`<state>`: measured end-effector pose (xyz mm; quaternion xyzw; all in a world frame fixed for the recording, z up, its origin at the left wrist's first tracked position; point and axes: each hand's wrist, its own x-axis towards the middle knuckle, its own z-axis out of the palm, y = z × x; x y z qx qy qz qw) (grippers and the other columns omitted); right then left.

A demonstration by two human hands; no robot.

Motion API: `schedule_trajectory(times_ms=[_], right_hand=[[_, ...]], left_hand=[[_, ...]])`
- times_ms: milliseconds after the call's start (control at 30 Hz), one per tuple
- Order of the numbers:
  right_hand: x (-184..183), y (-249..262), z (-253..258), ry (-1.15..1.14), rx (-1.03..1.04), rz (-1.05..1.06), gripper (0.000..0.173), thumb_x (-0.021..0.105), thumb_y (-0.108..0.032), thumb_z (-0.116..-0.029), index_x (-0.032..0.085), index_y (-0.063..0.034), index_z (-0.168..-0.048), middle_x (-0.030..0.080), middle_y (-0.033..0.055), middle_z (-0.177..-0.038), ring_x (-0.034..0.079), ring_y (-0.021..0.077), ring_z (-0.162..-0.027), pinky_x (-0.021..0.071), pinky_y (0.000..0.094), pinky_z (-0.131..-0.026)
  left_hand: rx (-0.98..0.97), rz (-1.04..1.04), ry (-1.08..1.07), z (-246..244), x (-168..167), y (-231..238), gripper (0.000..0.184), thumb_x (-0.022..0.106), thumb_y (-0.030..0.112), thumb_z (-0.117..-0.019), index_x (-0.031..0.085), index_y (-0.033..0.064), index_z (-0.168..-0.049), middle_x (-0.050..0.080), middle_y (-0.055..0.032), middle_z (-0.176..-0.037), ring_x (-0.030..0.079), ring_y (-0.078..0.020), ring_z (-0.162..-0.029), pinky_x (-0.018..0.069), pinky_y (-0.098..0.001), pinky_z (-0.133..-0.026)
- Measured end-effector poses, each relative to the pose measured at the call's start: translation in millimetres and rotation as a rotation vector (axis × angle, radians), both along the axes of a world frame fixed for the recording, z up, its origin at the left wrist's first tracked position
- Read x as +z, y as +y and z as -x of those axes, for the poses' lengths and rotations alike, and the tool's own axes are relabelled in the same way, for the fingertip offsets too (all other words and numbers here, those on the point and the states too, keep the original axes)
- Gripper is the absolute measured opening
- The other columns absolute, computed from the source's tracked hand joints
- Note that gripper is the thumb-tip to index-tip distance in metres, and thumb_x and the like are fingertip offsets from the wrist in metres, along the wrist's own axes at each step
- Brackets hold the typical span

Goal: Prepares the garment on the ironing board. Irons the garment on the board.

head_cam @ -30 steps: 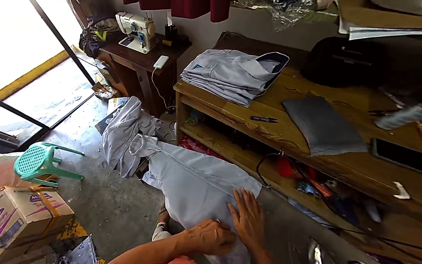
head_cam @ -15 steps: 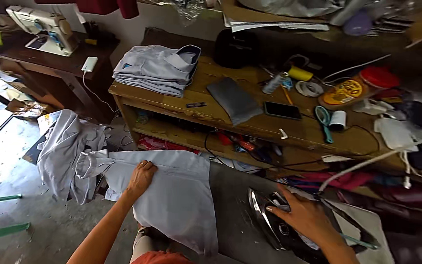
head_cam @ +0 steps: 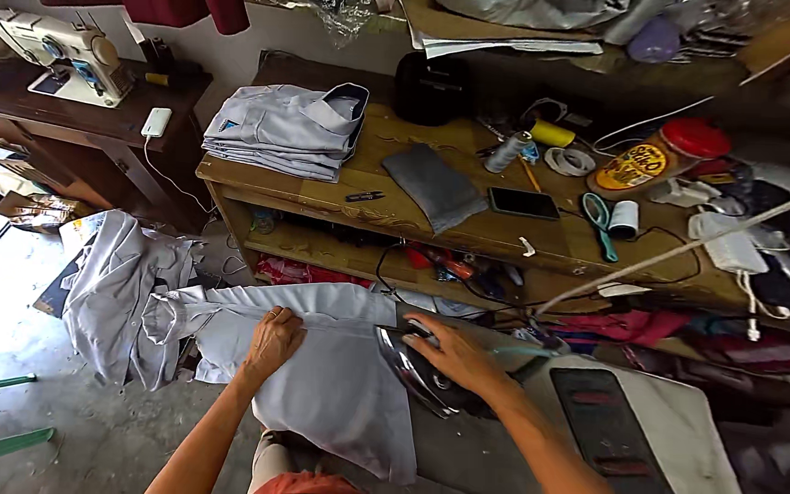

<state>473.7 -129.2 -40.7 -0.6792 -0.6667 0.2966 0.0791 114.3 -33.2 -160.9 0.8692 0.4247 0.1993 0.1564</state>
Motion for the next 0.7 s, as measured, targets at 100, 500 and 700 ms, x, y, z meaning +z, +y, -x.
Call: schedule_trajectory(times_ms=[100, 500, 700], right_hand=[[-3, 37, 51, -0.023, 0.186, 0.055, 0.051, 0.050, -0.055, -0.1024, 0.057, -0.0233, -0.142, 0.073, 0.0164, -0.101, 0.071, 0.0372, -0.091, 0.0545, 0.0602, -0.079], [-1, 106, 175, -0.049, 0.470, 0.072, 0.052, 0.049, -0.056, -0.1016, 0.055, -0.0269, -0.144, 0.072, 0.0150, -0.095, 0.070, 0.0373, -0.087, 0.0531, 0.0580, -0.075], [0, 116, 195, -0.047, 0.370, 0.073, 0.054, 0.048, -0.056, -0.1017, 0.054, -0.0246, -0.145, 0.073, 0.0156, -0.098, 0.071, 0.0374, -0.090, 0.0543, 0.0584, -0.078]], left_hand=[[0.117, 0.046, -0.058, 27, 0, 9, 0.038, 0.057, 0.045, -0.1007, 0.079, 0.0148, -0.104, 0.075, -0.0079, -0.107, 0.067, -0.0290, -0.107, 0.0536, -0.0477, -0.095], [0.232, 0.184, 0.004, 74, 4, 30, 0.032, 0.065, 0.040, -0.0954, 0.075, 0.0265, -0.123, 0.070, -0.0053, -0.125, 0.061, -0.0283, -0.120, 0.0442, -0.0518, -0.105], [0.682, -0.045, -0.117, 132, 43, 16, 0.037, 0.068, 0.034, -0.0937, 0.073, 0.0023, -0.113, 0.071, -0.0204, -0.113, 0.064, -0.0408, -0.114, 0.0445, -0.0609, -0.106]])
